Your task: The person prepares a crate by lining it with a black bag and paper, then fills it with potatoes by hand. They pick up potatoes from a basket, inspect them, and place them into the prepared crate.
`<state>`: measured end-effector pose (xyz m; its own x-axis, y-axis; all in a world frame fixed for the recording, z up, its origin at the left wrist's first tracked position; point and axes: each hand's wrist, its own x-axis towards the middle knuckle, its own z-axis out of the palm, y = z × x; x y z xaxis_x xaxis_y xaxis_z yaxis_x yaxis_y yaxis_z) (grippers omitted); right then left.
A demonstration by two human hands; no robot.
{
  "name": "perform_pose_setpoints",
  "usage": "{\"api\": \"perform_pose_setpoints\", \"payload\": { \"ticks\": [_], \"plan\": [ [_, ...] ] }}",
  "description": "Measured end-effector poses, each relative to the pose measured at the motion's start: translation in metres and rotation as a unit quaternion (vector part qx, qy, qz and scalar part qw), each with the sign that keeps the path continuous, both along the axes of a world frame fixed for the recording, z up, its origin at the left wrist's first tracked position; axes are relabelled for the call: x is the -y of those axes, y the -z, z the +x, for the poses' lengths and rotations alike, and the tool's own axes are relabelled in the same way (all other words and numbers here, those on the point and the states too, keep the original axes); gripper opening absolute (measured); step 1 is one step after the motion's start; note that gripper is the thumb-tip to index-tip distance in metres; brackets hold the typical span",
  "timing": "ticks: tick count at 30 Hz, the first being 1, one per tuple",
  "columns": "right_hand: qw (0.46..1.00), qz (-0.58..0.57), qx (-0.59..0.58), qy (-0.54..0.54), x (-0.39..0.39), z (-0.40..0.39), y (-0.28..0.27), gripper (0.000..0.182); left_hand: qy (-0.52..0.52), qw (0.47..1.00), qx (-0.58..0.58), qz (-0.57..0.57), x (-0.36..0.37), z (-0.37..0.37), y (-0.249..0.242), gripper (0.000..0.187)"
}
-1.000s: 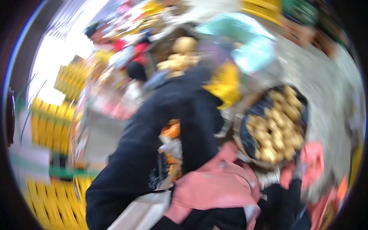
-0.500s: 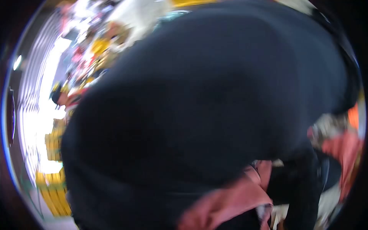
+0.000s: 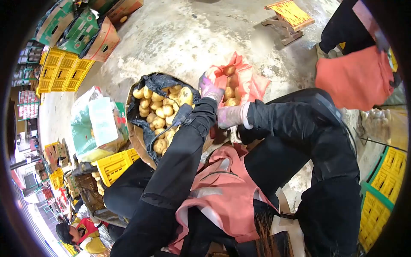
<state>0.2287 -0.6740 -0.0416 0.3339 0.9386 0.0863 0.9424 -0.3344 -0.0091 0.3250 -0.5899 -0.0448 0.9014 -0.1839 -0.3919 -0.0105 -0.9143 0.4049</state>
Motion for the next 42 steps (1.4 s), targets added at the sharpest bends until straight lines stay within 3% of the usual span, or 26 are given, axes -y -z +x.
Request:
{"api": "perform_pose_setpoints", "payload": {
  "ticks": [2,4,5,6,9,10,12,14,16,17,18,19,20,22,23,24,26,27,28,30,32,34,36,38,41,42],
  "plan": [
    [0.862,0.002,-0.471,0.187,0.029,0.031,-0.108,0.015,0.030,0.985,-0.164,-0.049,-0.008,0.015,0.035,0.087],
    [0.978,0.029,-0.115,0.171,0.100,0.085,-0.019,0.022,0.036,0.986,-0.097,-0.134,-0.018,0.014,0.039,0.081],
    [0.868,0.077,-0.112,0.477,0.101,0.080,-0.056,0.035,-0.003,0.982,-0.057,-0.182,-0.014,0.009,0.027,0.070],
    [0.667,0.117,-0.096,0.730,0.099,0.078,-0.096,0.049,-0.013,0.982,-0.057,-0.181,-0.013,0.009,0.023,0.070],
    [0.522,0.438,-0.418,0.601,0.159,0.076,0.051,0.071,-0.118,0.880,0.014,-0.460,-0.013,0.022,-0.004,0.048],
    [0.389,0.461,-0.537,0.590,0.125,0.061,-0.012,0.071,-0.129,0.855,0.021,-0.502,-0.015,0.035,-0.010,0.042],
    [0.577,0.249,-0.366,0.686,0.139,0.102,0.037,0.056,-0.095,0.892,0.068,-0.438,-0.031,0.068,-0.066,0.040],
    [0.701,0.215,-0.229,0.640,0.167,0.101,0.011,0.040,-0.006,0.923,0.135,-0.360,-0.046,0.113,-0.066,0.041],
    [0.485,0.447,-0.389,0.643,0.178,0.084,-0.058,0.034,-0.054,0.921,0.087,-0.376,-0.052,0.134,-0.082,0.041],
    [0.583,0.356,-0.341,0.646,0.179,0.075,-0.080,0.036,-0.067,0.899,0.085,-0.425,-0.054,0.157,-0.058,0.039],
    [0.672,0.256,-0.289,0.632,0.175,0.066,-0.096,0.039,0.026,0.938,0.158,-0.308,-0.070,0.159,-0.087,0.043],
    [0.514,0.409,-0.440,0.612,0.155,0.062,-0.112,0.051,0.067,0.917,0.120,-0.374,-0.084,0.191,-0.060,0.044],
    [0.517,0.401,-0.447,0.610,0.138,0.059,-0.111,0.051,0.107,0.889,0.085,-0.437,-0.095,0.222,-0.036,0.046],
    [0.589,0.259,-0.466,0.608,0.115,0.052,-0.108,0.052,-0.062,0.925,0.048,-0.373,-0.123,0.165,-0.094,0.056],
    [0.710,0.060,-0.345,0.611,0.111,0.055,-0.100,0.060,-0.069,0.929,0.154,-0.329,-0.145,0.152,-0.086,0.064],
    [0.712,0.059,-0.342,0.611,0.106,0.060,-0.098,0.060,-0.035,0.914,0.297,-0.273,-0.166,0.119,-0.117,0.047],
    [0.714,-0.035,-0.236,0.658,0.083,0.076,-0.101,0.049,-0.023,0.894,0.308,-0.326,-0.222,0.072,-0.095,0.049],
    [0.748,-0.063,-0.151,0.643,0.053,0.076,-0.131,0.043,-0.080,0.933,0.185,-0.298,-0.242,0.034,-0.086,0.050],
    [0.755,-0.065,-0.150,0.635,0.035,0.083,-0.137,0.043,0.017,0.966,0.114,-0.230,-0.283,0.005,-0.051,0.058],
    [0.887,0.180,0.035,0.424,0.002,0.089,-0.140,0.039,0.248,0.932,0.092,0.248,-0.337,-0.065,-0.084,0.059],
    [0.908,0.206,-0.114,0.346,-0.039,0.095,-0.138,0.038,0.255,0.887,-0.006,0.385,-0.406,-0.078,-0.064,0.063],
    [0.928,0.153,-0.209,0.267,-0.078,0.099,-0.124,0.036,0.206,0.909,0.007,0.362,-0.401,-0.074,-0.107,0.057],
    [0.956,0.051,-0.146,0.249,-0.109,0.107,-0.089,0.037,0.016,0.937,-0.111,0.330,-0.387,-0.053,-0.142,0.051],
    [0.959,-0.075,-0.117,0.248,-0.125,0.103,-0.090,0.041,0.076,0.910,0.143,0.383,-0.382,-0.057,-0.171,0.041],
    [0.927,-0.271,-0.063,0.252,-0.152,0.119,-0.079,0.045,0.084,0.948,0.297,0.080,-0.353,-0.061,-0.156,0.028],
    [0.913,-0.321,-0.057,0.247,-0.163,0.125,-0.082,0.042,0.049,0.984,0.169,0.032,-0.318,-0.076,-0.175,0.028]
  ]
}}
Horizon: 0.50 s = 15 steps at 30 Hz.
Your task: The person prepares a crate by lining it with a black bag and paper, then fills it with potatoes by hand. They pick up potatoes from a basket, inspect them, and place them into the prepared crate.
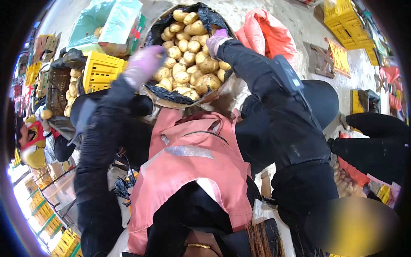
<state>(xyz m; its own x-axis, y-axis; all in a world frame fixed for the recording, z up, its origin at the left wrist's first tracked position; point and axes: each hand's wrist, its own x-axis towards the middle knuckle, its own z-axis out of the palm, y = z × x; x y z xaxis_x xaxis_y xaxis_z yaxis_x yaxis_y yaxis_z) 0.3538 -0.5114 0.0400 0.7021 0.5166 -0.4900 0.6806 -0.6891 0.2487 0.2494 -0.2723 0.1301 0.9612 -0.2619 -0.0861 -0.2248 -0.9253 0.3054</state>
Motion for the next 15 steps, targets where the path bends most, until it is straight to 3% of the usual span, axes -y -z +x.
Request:
{"api": "perform_pose_setpoints", "payload": {
  "ticks": [2,3,4,5,6,8,10,12,13,14,15],
  "plan": [
    [0.999,0.006,-0.012,0.031,-0.003,0.010,0.012,0.042,0.073,0.982,-0.174,-0.023,0.046,-0.004,0.030,0.036],
    [0.995,-0.005,-0.057,0.081,0.000,0.013,0.014,0.045,0.047,0.969,-0.239,-0.028,0.068,-0.011,0.051,0.049],
    [0.986,-0.019,-0.103,0.130,0.003,0.013,0.010,0.047,0.102,0.973,-0.207,-0.003,0.081,-0.011,0.095,0.058],
    [0.970,-0.009,-0.173,0.168,0.011,0.018,0.017,0.049,0.099,0.955,-0.278,0.010,0.100,-0.013,0.095,0.052],
    [0.965,0.008,-0.207,0.158,0.019,0.015,0.020,0.051,0.083,0.970,-0.226,-0.027,0.108,-0.024,0.163,0.061],
    [0.972,-0.042,-0.159,0.170,0.010,0.001,-0.003,0.051,0.021,0.977,-0.213,-0.020,0.120,-0.040,0.142,0.073],
    [0.977,-0.018,-0.154,0.147,0.015,-0.004,-0.012,0.052,0.021,0.970,-0.240,-0.030,0.114,-0.042,0.132,0.083],
    [0.933,0.203,-0.233,0.184,0.033,0.007,-0.019,0.055,0.012,0.949,-0.316,-0.017,0.109,-0.036,0.127,0.101],
    [0.844,0.336,-0.329,0.258,0.045,0.016,-0.009,0.058,0.011,0.951,-0.309,-0.014,0.111,-0.035,0.145,0.108],
    [0.682,0.433,-0.426,0.407,0.041,0.005,-0.026,0.055,-0.011,0.946,-0.323,-0.025,0.115,-0.037,0.138,0.110],
    [0.558,0.455,-0.483,0.498,0.041,-0.008,-0.046,0.052,-0.011,0.952,-0.300,-0.056,0.118,-0.042,0.148,0.110]
  ]
}}
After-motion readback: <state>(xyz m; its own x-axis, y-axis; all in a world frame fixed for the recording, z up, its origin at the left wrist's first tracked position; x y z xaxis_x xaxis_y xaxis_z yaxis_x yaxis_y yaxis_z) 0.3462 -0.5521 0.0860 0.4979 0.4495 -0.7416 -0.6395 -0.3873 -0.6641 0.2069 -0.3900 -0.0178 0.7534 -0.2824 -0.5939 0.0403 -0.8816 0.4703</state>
